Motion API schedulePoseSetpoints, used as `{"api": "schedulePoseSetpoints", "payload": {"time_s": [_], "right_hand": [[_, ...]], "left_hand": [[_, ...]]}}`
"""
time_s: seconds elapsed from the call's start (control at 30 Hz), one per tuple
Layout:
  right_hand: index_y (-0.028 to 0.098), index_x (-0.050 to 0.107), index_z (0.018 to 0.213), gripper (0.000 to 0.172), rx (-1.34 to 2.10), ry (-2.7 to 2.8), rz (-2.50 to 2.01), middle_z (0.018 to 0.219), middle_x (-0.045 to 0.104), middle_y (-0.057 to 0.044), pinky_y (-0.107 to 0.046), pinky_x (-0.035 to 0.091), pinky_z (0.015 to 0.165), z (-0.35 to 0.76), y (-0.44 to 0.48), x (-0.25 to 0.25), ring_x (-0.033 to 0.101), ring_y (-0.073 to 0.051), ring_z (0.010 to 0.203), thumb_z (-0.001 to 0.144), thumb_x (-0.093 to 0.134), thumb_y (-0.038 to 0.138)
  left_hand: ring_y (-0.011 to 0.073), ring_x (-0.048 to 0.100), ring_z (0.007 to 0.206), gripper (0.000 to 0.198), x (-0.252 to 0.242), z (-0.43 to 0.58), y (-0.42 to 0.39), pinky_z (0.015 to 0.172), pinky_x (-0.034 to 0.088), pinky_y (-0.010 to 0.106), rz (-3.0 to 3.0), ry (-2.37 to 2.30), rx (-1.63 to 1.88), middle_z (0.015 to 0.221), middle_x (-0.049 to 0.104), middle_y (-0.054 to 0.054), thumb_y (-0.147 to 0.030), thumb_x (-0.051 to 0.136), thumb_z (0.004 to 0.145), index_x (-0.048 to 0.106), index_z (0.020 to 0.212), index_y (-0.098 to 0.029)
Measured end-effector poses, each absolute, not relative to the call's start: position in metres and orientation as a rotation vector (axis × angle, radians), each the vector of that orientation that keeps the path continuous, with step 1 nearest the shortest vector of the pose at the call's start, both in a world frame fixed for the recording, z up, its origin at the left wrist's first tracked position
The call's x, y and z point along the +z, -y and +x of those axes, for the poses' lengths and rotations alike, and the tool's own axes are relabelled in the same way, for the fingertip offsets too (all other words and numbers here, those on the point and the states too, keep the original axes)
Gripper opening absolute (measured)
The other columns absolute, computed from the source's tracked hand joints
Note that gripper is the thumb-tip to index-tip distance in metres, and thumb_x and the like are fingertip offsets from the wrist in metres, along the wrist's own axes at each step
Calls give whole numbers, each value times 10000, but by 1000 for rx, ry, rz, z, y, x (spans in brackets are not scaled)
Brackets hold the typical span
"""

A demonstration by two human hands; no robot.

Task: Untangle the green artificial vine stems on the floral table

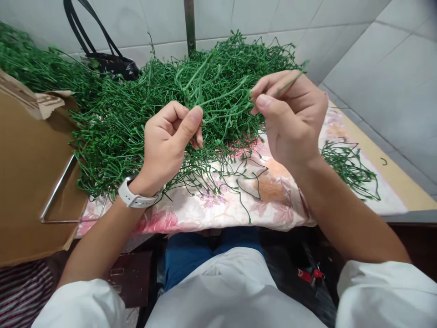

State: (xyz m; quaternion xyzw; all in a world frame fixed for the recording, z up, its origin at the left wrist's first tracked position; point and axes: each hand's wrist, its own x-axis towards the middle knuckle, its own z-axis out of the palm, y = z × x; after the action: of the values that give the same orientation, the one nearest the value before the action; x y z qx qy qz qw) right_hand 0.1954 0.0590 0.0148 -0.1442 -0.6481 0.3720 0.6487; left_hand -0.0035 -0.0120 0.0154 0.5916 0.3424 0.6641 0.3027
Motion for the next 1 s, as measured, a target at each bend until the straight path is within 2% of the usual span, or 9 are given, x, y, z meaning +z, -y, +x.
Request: {"api": "schedulePoseSetpoints", "payload": {"time_s": [0.07, 0.1, 0.2, 0.27, 0.33, 0.47, 0.63, 0.83, 1.0], "right_hand": [[246, 536, 691, 360, 677, 1478, -299, 858, 650, -58, -365, 499, 773, 193, -54, 16, 570, -192, 805, 886, 790, 409], [249, 517, 694, 348, 670, 1480, -290, 786, 638, -49, -371, 488, 739, 193, -52, 16, 558, -187, 743, 888, 765, 398], [260, 500, 738, 319, 862, 1551, -286, 553, 439, 28, -347, 338, 518, 194, -47, 15, 352, -125, 489, 909, 735, 393], [253, 505, 750, 373, 972, 1625, -304, 549, 354, 53, -316, 244, 455, 195, -43, 13, 264, -95, 460, 923, 758, 466], [240, 558, 771, 385, 1007, 1688, -380, 595, 399, 46, -291, 267, 445, 193, -37, 10, 307, -89, 484, 909, 789, 515], [249, 669, 919, 357, 1042, 1670, -516, 674, 517, 25, -276, 425, 486, 184, -26, 5, 495, -122, 574, 869, 838, 559], [247, 606, 890, 407, 1121, 1600, -491, 753, 609, 2, -308, 562, 612, 174, -22, 1, 627, -156, 685, 857, 848, 573], [254, 552, 847, 468, 1144, 1630, -469, 663, 492, 34, -307, 541, 586, 174, -30, 2, 582, -150, 630, 833, 847, 618], [248, 539, 824, 477, 1189, 1581, -480, 643, 436, 53, -262, 395, 477, 175, -34, -3, 379, -97, 521, 838, 847, 612]], "left_hand": [[55, 609, 514, 429, 15, 0, 15, 481, 522, 206, 1600, -976, 1737, 650, 611, -54, -526, 776, 930, 555, 749, -206], [61, 621, 527, 432, 14, 1, 16, 492, 533, 210, 1603, -1000, 1730, 665, 625, -50, -545, 772, 925, 555, 766, -207], [78, 664, 579, 436, 12, -1, 14, 522, 559, 213, 1573, -1019, 1718, 735, 689, -24, -587, 767, 911, 580, 809, -207], [82, 677, 603, 423, 11, -2, 13, 543, 575, 216, 1536, -1045, 1694, 790, 729, -4, -595, 763, 913, 615, 849, -203], [84, 684, 614, 406, 10, 0, 14, 562, 586, 219, 1511, -1067, 1655, 832, 757, 10, -591, 762, 918, 652, 893, -201], [91, 686, 610, 398, 9, 8, 18, 563, 584, 227, 1556, -1006, 1606, 815, 757, 4, -587, 781, 904, 674, 865, -206], [109, 670, 620, 433, 9, 14, 24, 557, 564, 247, 1670, -1034, 1607, 754, 712, -3, -611, 763, 908, 638, 803, -210], [117, 608, 623, 379, 3, 13, 25, 567, 526, 271, 1790, -1093, 1598, 711, 640, -10, -548, 675, 996, 582, 816, -228], [106, 548, 570, 403, 0, 18, 26, 530, 469, 271, 1783, -1110, 1632, 683, 607, -20, -564, 661, 1000, 540, 805, -232]]}}
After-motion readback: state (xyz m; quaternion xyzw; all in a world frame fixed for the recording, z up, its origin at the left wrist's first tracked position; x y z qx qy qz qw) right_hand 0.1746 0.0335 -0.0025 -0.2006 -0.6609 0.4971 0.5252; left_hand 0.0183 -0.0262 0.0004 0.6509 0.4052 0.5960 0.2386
